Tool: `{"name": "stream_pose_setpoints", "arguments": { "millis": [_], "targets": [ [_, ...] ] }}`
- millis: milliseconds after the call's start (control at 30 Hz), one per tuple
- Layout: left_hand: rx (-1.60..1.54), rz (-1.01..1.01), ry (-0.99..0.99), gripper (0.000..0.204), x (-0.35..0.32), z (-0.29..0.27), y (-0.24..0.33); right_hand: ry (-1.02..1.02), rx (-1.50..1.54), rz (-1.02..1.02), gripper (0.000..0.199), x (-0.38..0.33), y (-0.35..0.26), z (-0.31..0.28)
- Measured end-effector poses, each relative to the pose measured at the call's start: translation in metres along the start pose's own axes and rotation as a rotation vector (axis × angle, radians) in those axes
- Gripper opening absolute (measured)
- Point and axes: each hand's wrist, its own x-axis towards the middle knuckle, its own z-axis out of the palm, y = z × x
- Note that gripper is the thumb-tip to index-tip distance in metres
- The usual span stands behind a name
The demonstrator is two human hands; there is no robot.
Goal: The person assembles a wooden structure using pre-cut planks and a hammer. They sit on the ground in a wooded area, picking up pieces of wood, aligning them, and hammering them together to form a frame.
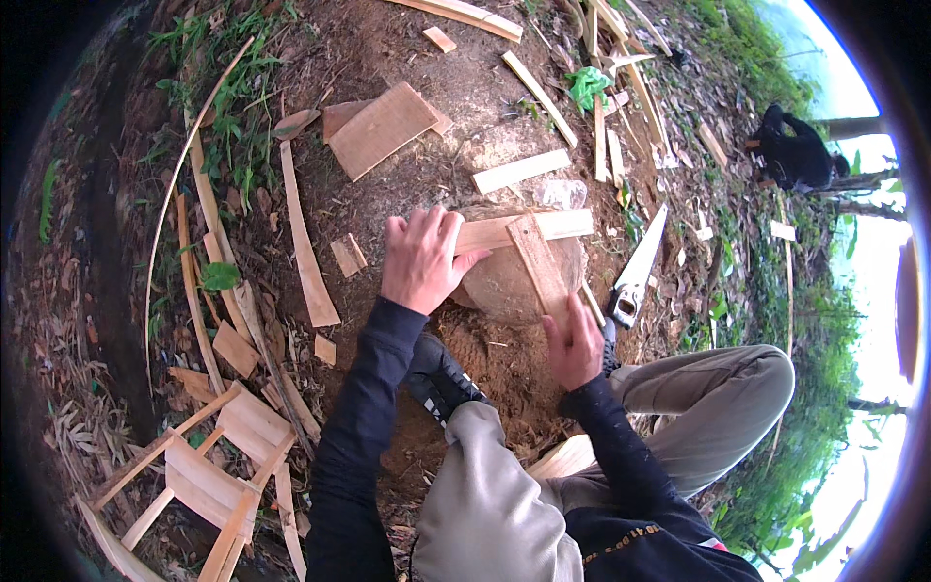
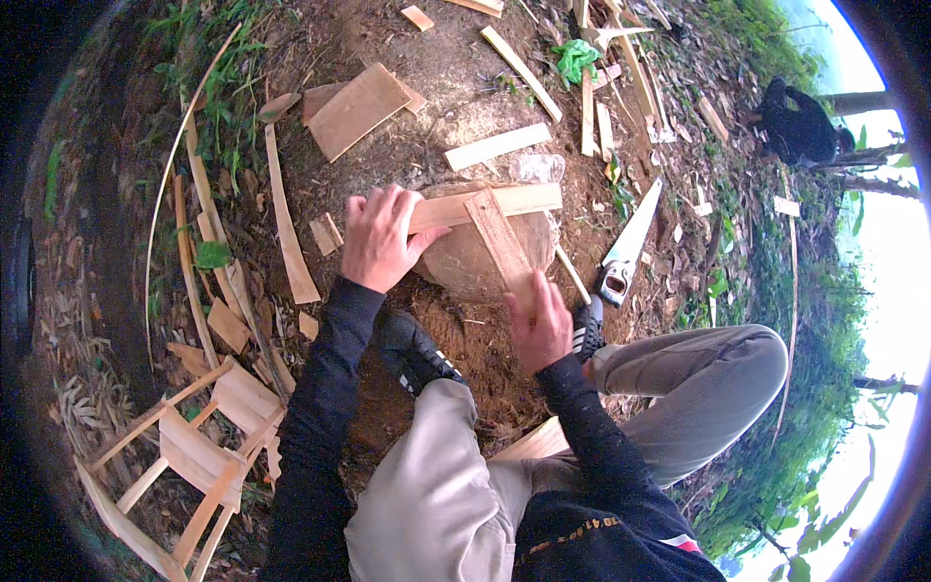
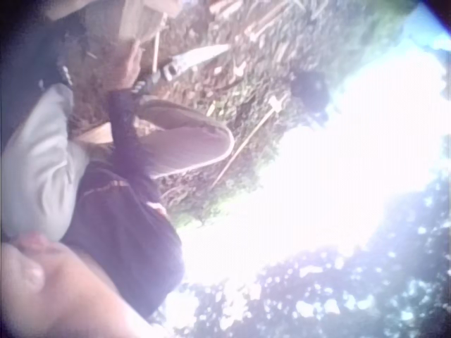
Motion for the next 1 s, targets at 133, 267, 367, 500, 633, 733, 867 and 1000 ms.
{"name": "stream_pose_setpoints", "arguments": {
  "millis": [133, 267, 367, 500, 633, 733, 867, 1000],
  "targets": [
    [-0.009, 0.013, -0.059, 0.05, -0.001, -0.008, 0.006, -0.094, -0.065, 0.019, 0.046, 0.015, 0.003, -0.022],
    [-0.082, 0.069, -0.004, 0.055, 0.012, -0.028, 0.016, 0.103, -0.096, -0.001, 0.049, -0.003, -0.023, -0.009],
    [-0.151, 0.088, -0.058, 0.054, 0.026, -0.054, -0.009, 0.057, -0.024, 0.023, 0.05, 0.021, -0.038, -0.023],
    [-0.529, -0.155, -0.178, 0.041, 0.029, -0.095, 0.013, 0.065, 0.082, 0.09, 0.054, 0.03, -0.031, -0.037],
    [-0.721, -0.144, -0.145, 0.035, 0.014, -0.124, 0.022, -0.041, 0.127, 0.079, 0.056, 0.026, -0.028, -0.048],
    [-0.696, -0.12, -0.338, 0.039, 0.007, -0.151, 0.025, 0.029, 0.004, -0.157, 0.062, 0.014, -0.018, -0.052],
    [-0.86, -0.028, -0.336, 0.03, 0.004, -0.167, 0.038, 0.107, -0.016, -0.334, 0.062, 0.014, -0.025, -0.052],
    [-0.787, 0.007, -0.252, 0.024, -0.001, -0.175, 0.053, 0.196, 0.064, -0.339, 0.062, 0.01, -0.021, -0.045]
  ]
}}
